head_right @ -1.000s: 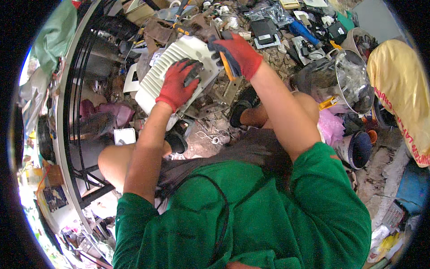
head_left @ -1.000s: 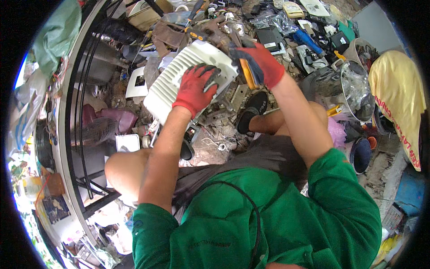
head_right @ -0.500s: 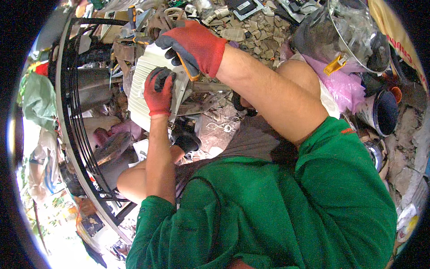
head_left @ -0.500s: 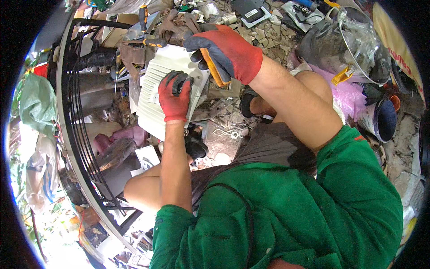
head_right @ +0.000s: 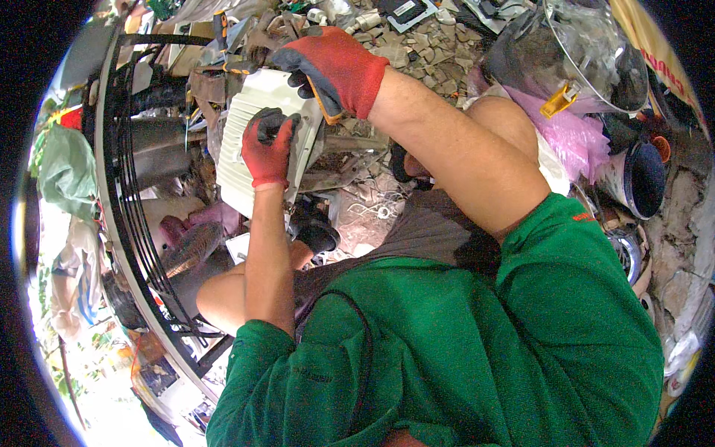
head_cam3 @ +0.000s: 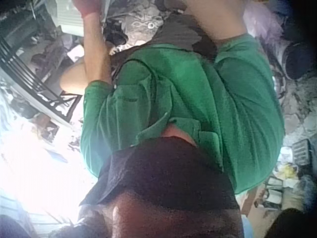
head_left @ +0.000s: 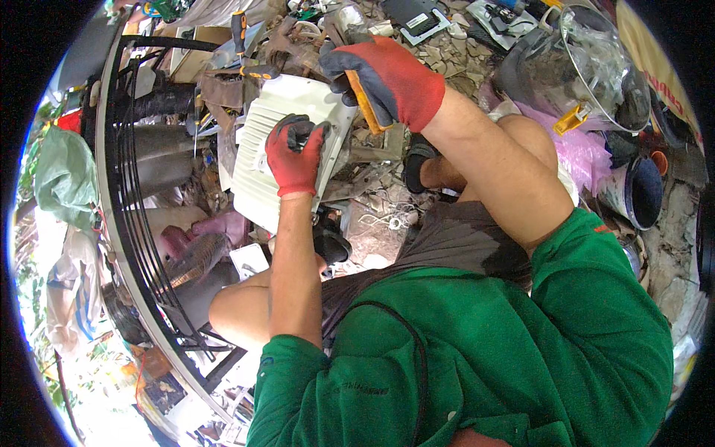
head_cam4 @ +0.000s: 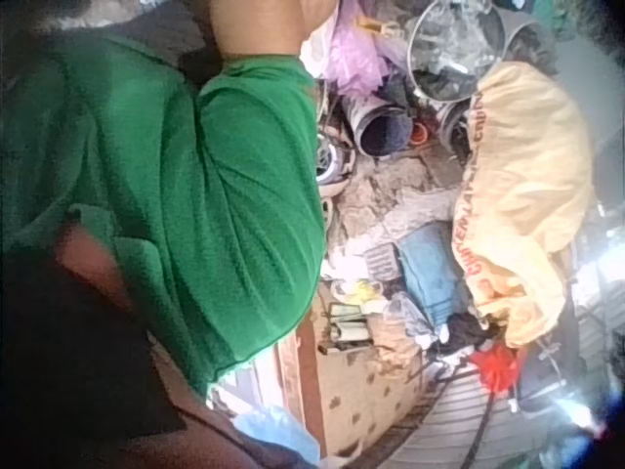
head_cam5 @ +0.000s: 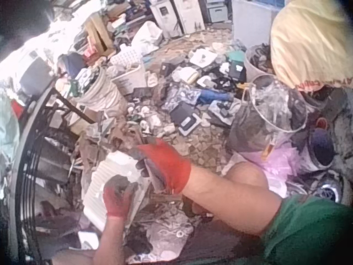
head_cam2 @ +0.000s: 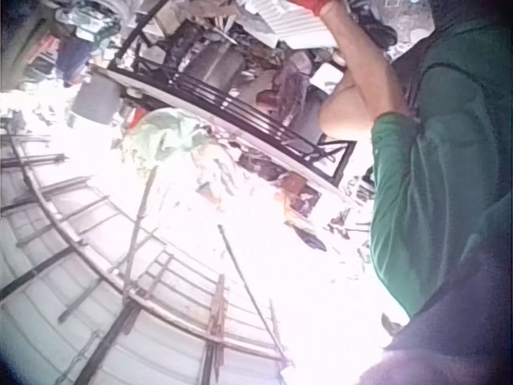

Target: The person disassembles electronic components by removing wires and using a hammer and pliers to break apart metal housings and plastic casings.

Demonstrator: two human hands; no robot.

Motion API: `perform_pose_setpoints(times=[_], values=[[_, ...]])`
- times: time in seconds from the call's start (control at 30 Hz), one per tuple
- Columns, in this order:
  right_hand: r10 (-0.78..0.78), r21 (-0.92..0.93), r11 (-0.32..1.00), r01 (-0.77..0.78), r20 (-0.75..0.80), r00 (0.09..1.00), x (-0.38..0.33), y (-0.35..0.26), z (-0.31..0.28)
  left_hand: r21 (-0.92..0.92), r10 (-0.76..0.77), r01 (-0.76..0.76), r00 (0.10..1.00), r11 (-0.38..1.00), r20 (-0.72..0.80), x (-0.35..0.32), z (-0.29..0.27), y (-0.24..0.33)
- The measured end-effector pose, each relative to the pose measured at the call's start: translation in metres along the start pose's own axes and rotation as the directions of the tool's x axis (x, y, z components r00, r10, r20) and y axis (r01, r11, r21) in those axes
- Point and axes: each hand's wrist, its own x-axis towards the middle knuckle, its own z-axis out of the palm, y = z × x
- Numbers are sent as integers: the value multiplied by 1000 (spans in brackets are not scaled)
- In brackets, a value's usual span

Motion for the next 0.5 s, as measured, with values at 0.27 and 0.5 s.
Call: perform_pose_setpoints(times=[0.27,0.5], values=[[104,-1,995,-104,5,995,3,8,-1,62,197,-197,980,978,18,6,-5,11],[37,-10,999,-38,-52,998,9,20,-3,-133,57,-72,992,989,-113,6,2,34]])
